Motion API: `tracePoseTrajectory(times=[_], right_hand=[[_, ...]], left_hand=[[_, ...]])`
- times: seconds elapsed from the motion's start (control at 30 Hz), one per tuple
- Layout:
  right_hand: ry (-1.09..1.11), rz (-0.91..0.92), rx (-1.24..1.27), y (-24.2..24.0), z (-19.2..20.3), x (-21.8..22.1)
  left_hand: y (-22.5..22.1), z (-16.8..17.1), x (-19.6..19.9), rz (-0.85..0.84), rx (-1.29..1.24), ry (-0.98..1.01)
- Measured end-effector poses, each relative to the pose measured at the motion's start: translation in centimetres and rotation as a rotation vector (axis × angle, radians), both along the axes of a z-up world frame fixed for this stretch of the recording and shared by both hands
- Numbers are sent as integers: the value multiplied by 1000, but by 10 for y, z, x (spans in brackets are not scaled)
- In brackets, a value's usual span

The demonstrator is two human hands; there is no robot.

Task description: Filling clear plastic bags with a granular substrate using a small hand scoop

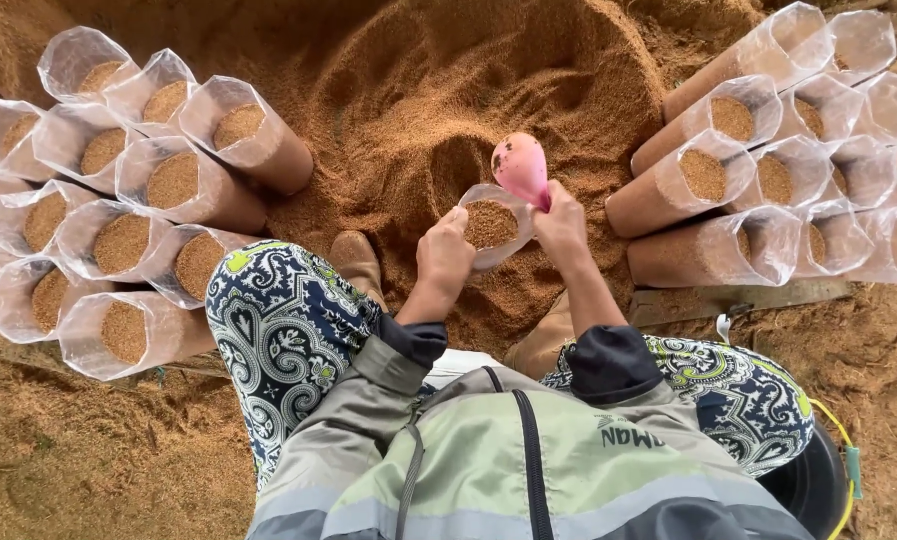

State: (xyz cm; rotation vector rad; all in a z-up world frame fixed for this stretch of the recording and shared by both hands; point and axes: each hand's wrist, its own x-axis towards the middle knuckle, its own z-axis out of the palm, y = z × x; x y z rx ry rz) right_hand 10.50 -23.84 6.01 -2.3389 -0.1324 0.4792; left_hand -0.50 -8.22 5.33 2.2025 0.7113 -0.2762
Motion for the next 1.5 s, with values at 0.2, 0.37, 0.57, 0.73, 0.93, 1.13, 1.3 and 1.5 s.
tracePoseTrajectory(times=[0.2,0.37,0.57,0.73,0.93,1.13,1.3,1.5], right_hand=[[27,-5,-90,-2,-38,1],[49,-103,-21,-2,5,1],[11,-83,-119,3,-2,1],[29,-64,-171,9,8,1],[19,-58,-191,5,-7,12],[35,-66,-165,11,-17,7],[13,-42,-169,5,-12,9],[1,-51,-103,3,-30,19]], left_hand=[[-3,-40,10,-100,74,21],[-3,-26,14,-178,168,23],[-2,-31,15,-99,25,-5],[-2,-53,21,-84,58,16],[-6,-2,13,-131,64,17],[-1,-30,16,-50,8,8],[0,-19,14,-80,37,-67],[9,-67,28,-5,-39,-148]])
